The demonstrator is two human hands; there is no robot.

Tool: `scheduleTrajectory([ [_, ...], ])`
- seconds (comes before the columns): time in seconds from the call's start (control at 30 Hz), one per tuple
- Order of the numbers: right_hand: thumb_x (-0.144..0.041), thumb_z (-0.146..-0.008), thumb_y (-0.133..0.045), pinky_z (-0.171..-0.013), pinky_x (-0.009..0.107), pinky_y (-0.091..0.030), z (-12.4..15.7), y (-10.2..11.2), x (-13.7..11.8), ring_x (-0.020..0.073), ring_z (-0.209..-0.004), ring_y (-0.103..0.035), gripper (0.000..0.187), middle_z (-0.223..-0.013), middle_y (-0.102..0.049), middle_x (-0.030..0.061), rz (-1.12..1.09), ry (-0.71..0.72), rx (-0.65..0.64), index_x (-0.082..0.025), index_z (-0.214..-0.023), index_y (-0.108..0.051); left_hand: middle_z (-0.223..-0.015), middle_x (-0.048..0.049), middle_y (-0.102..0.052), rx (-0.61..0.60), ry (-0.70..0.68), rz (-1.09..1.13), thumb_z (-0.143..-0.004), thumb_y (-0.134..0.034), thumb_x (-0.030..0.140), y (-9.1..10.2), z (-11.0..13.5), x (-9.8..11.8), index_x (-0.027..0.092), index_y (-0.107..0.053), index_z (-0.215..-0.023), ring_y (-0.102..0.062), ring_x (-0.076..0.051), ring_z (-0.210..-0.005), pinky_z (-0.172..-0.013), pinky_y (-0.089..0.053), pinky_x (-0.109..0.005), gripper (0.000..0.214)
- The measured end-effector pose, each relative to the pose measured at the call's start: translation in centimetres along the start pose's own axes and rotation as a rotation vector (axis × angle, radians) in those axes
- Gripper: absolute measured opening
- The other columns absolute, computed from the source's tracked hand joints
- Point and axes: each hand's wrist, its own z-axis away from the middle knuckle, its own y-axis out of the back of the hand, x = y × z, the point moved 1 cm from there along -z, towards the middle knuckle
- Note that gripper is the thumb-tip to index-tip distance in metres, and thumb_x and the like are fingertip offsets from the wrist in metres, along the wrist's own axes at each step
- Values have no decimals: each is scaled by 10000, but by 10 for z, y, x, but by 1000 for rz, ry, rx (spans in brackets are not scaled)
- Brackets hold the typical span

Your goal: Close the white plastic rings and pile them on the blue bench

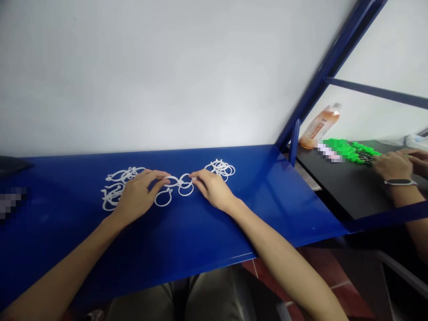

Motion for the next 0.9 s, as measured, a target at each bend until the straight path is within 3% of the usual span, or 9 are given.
scheduleTrajectory([
  [0.1, -233, -985, -542, -799, 326, -557, 1, 0, 1, 168, -873, -677, 183, -1037, -713, 64, 6, -18, -1, -205, -1138, -640, -992, -28, -732, 63, 144, 73, -976, -502, 374, 7, -3, -3, 238, -688, -1008, -650, -210, -920, -866, -505, -358, 232],
  [0.17, -235, -974, -561, -771, 314, -556, 1, 1, 1, 158, -826, -671, 181, -1000, -712, 60, 1, -21, 3, -196, -1130, -644, -983, -41, -736, 60, 158, 50, -963, -504, 340, 7, -5, -7, 230, -687, -1034, -636, -231, -963, -899, -501, -394, 226],
  [0.33, -249, -971, -570, -778, 312, -558, 0, 1, -6, 154, -833, -675, 175, -996, -714, 57, -49, -9, -15, -196, -1122, -642, -1274, -77, -653, -7, -8, -27, -877, -446, 119, 1, -2, -3, 199, -589, -1286, -508, -269, -1220, -1057, -417, -493, 441],
  [0.5, -248, -1001, -512, -866, 352, -549, 1, 1, -15, 173, -937, -662, 175, -1048, -697, 67, -66, 62, -57, -211, -1128, -626, -1318, -79, -626, -71, -196, -70, -941, -538, 343, -8, 7, 17, 216, -539, -1347, -503, -292, -1239, -1066, -410, -500, 426],
  [0.63, -272, -1005, -501, -816, 336, -552, 2, 1, -21, 167, -869, -640, 173, -980, -668, 60, -71, 104, -28, -220, -1114, -626, -1269, -96, -663, -11, -252, -80, -978, -490, 328, -17, 13, 28, 207, -571, -1288, -571, -294, -1176, -1021, -451, -492, 343],
  [0.77, -319, -983, -558, -770, 303, -551, 4, -3, -25, 146, -792, -632, 163, -915, -652, 41, -143, 91, 11, -203, -1089, -603, -1301, -111, -649, -4, -173, 68, -952, -458, 251, -24, 18, 36, 191, -498, -1352, -621, -260, -1174, -1006, -504, -441, 407],
  [0.9, -350, -963, -595, -764, 306, -542, 5, -9, -26, 160, -816, -628, 146, -886, -645, 31, -148, 39, 20, -210, -999, -579, -1215, -67, -704, -112, 36, 340, -918, -506, 304, -25, 18, 41, 222, -526, -1316, -699, -222, -1065, -929, -566, -369, 407],
])
